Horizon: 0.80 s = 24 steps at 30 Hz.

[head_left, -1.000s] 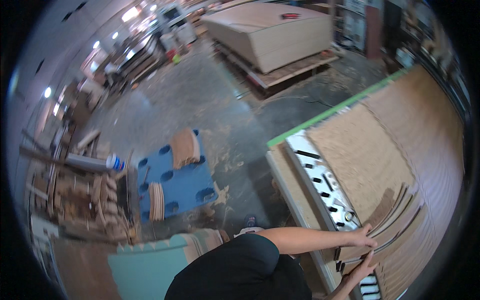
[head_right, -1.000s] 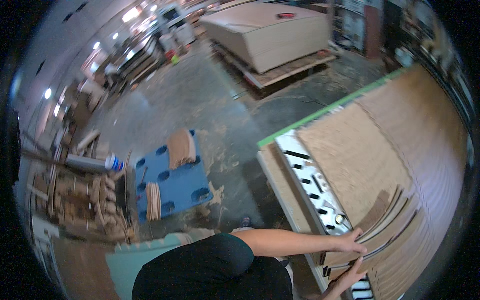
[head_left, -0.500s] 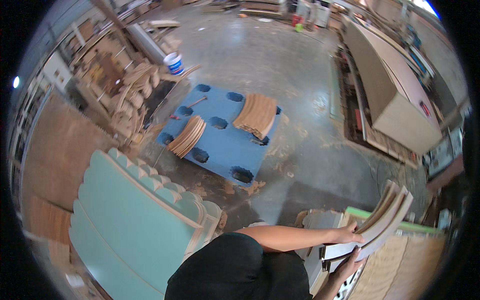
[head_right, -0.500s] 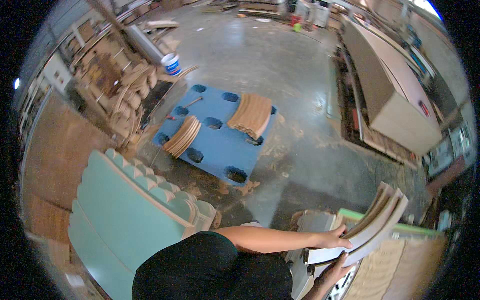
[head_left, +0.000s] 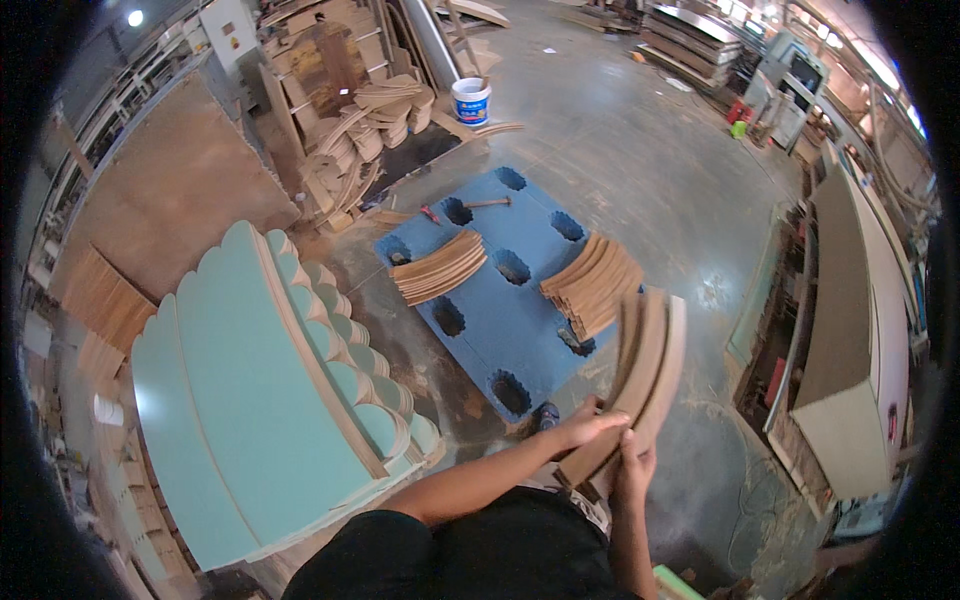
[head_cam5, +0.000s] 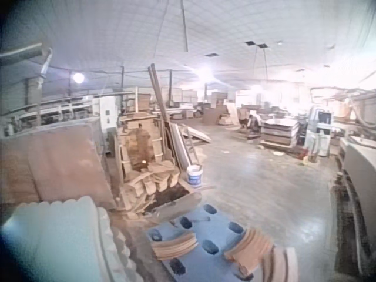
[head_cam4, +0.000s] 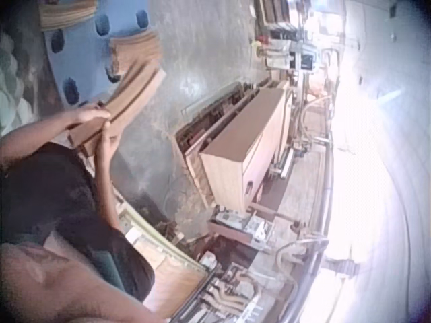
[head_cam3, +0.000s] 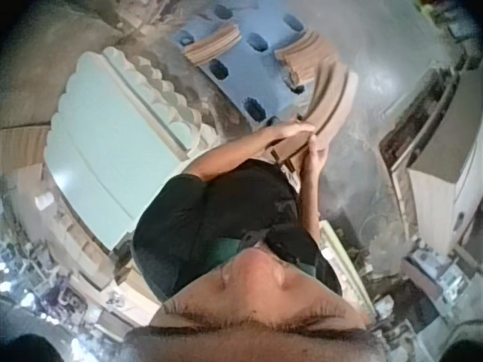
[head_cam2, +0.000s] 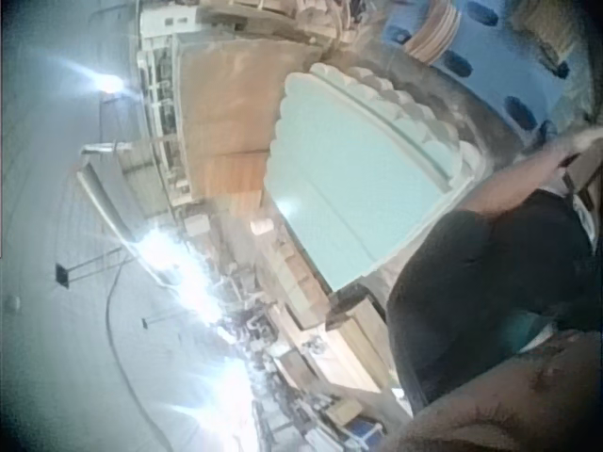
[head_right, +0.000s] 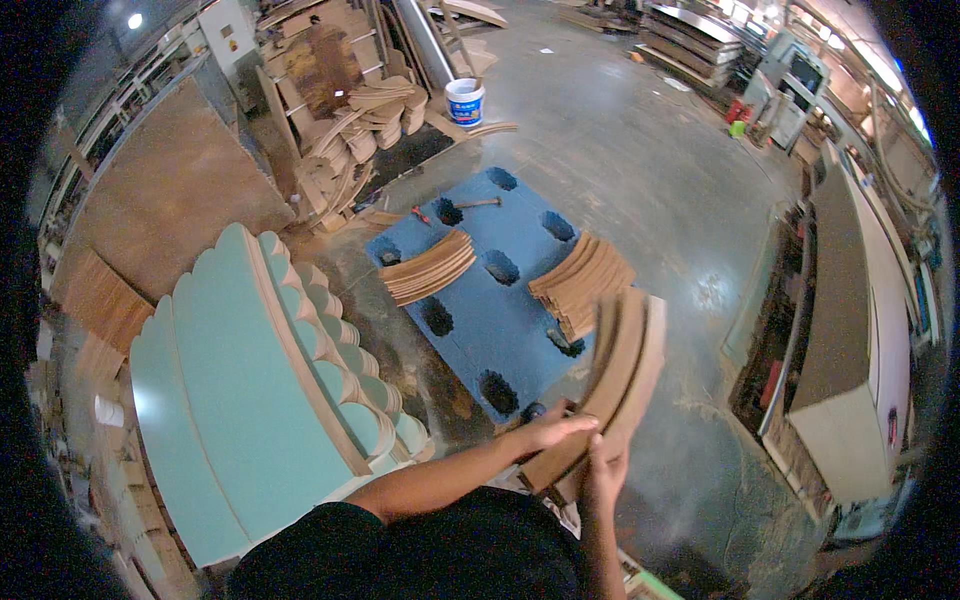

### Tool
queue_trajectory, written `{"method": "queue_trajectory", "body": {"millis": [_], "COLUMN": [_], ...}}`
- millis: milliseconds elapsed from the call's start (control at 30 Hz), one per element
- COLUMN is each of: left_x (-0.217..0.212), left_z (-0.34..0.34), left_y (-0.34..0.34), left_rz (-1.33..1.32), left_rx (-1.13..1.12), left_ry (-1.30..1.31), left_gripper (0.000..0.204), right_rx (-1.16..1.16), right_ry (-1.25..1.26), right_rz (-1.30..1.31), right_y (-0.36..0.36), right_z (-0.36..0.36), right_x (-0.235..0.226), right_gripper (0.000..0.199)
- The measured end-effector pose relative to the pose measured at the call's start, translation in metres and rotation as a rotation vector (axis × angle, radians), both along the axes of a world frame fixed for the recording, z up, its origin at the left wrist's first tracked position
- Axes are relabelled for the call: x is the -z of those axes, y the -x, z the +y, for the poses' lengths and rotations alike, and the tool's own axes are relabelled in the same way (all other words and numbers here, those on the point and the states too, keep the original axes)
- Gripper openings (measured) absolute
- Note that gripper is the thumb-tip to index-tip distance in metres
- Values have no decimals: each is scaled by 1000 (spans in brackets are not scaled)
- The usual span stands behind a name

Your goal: The person collects curved wooden slats from a large stack on a machine bed, carries them to a blue pallet, and returns to sort the remaining slats on the bed.

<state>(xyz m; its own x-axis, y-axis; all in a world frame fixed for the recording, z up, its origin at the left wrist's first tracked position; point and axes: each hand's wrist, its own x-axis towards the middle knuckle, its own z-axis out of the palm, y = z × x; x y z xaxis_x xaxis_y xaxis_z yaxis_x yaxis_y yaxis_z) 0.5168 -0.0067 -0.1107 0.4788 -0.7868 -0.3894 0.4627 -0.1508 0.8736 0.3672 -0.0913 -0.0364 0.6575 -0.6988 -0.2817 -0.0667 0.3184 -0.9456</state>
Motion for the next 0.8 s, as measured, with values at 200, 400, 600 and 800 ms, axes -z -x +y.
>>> {"method": "queue_trajectory", "body": {"millis": [200, 400, 600, 800], "left_x": [8, 8, 57, 192], "left_z": [43, 101, 179, 284], "left_y": [-117, -226, -362, -539], "left_rz": [198, 228, 299, 204], "left_rx": [-371, -580, -658, -408], "left_ry": [-137, -182, -130, -332], "left_gripper": [89, 88, 94, 100], "right_rx": [-309, -519, -546, -374], "right_ry": [-215, -289, -314, -389], "right_rz": [170, 121, 172, 341], "right_y": [-154, -299, -441, -555], "right_z": [-17, 15, 80, 147], "right_x": [40, 59, 124, 212], "right_gripper": [60, 57, 63, 48]}}
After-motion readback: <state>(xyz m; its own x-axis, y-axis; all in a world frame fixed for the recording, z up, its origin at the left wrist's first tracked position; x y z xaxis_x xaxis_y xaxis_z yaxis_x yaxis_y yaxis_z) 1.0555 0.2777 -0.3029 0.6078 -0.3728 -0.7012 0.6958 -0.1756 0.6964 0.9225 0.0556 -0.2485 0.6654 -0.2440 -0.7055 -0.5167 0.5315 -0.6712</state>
